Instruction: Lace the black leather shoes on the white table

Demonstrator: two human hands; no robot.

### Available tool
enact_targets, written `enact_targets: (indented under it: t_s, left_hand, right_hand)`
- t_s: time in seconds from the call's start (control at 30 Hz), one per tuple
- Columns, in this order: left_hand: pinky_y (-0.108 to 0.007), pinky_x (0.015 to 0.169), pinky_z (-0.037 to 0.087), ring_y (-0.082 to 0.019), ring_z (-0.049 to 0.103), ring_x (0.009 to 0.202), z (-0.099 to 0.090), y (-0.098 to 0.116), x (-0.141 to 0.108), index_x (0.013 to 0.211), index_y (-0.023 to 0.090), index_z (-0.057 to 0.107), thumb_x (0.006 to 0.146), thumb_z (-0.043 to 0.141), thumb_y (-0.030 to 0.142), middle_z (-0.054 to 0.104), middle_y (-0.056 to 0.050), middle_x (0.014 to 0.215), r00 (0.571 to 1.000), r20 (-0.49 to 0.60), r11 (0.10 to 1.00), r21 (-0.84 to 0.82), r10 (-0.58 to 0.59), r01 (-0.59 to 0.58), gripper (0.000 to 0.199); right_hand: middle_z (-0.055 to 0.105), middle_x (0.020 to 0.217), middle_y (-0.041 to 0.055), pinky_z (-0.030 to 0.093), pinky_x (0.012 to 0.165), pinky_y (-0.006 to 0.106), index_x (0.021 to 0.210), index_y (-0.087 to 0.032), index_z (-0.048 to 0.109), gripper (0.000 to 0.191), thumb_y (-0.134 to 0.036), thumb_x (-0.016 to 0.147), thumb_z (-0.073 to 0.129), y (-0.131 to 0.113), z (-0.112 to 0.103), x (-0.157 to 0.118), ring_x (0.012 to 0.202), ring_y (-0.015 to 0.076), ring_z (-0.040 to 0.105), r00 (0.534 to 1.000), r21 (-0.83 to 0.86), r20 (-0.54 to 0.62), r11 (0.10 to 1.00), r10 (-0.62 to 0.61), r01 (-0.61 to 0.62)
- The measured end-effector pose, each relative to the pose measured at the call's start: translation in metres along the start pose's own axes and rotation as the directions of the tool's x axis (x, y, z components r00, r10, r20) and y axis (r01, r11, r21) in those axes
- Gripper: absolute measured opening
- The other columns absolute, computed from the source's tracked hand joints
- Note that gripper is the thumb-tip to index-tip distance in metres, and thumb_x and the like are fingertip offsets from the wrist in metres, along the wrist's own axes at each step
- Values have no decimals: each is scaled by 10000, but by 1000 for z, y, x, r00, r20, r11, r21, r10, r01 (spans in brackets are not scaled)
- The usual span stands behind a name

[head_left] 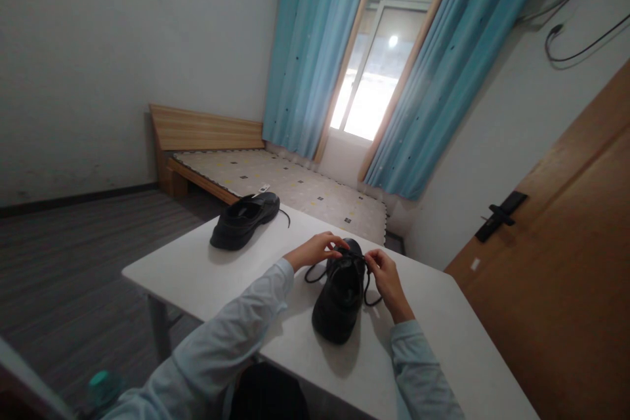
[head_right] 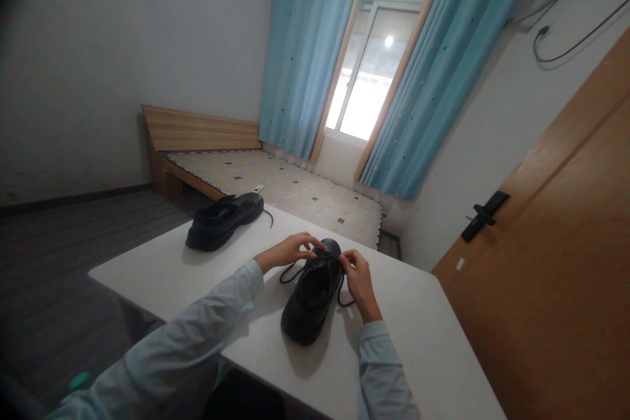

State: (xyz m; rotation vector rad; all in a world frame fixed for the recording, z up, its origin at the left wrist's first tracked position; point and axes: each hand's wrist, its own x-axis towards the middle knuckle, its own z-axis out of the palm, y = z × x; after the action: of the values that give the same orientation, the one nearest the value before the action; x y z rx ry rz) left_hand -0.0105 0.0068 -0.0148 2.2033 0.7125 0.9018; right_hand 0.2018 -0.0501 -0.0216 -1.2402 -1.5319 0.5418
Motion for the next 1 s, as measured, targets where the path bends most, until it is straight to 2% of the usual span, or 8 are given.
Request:
enact_targets:
  t_s: [0.13,0.33,0.47,0.63,0.77,0.87,1.0]
  left_hand:
    - [-269,786,456,-137,565,815,0,-1,0,1043,208,650,764,619,198,595,-49,986,1000,0,1000,-1,-5,5,281]
    - [-265,777,460,-136,568,810,-1,1,0,1024,194,646,758,616,183,597,-53,989,1000,2,1000,6,-14,14,268]
    - [-257,766,466,-131,565,812,0,0,0,1020,202,635,750,614,169,600,-40,976,1000,-11,1000,-11,10,-10,273]
    - [-277,784,467,-134,577,804,3,-9,2,1065,207,632,754,620,207,573,-53,1024,1000,-11,1000,-8,-26,26,311]
    - [-284,797,463,-146,583,824,3,-10,1,1088,218,634,769,610,239,565,-58,1030,999,-2,999,-12,-40,40,321]
    - [-285,794,462,-152,588,830,2,-8,0,1096,218,630,778,603,250,566,-56,1020,999,11,999,-1,-47,47,321]
    - [-286,790,465,-159,595,840,1,-4,0,1098,202,623,787,595,253,570,-63,1027,999,23,999,3,-50,50,316]
  right_hand:
    - [571,635,13,421,531,265,698,-194,543,345,-532,722,612,-3,2,-1,606,160,522,1000,34,-18,999,-4,5]
    - [648,769,34,463,624,287,864,-198,557,317,-429,692,688,-6,0,-2,754,191,614,996,268,26,959,89,-92]
    - [664,825,55,498,690,331,895,-207,551,365,-381,633,738,-7,-2,-3,835,221,633,993,362,36,925,111,-117]
    - [656,833,40,510,783,388,911,-223,544,355,-368,641,724,-10,-6,-4,788,202,641,995,417,24,903,101,-102]
    - [628,836,24,518,711,363,873,-215,567,267,-334,664,684,-8,-11,-3,708,172,616,997,305,19,949,72,-74]
    - [623,822,38,500,648,331,827,-200,593,160,-294,700,619,-6,-14,-2,721,180,589,1000,58,5,998,-5,5]
    - [624,860,69,479,651,334,834,-193,626,138,-254,751,534,-5,-16,-2,791,208,579,994,-228,41,968,-102,108]
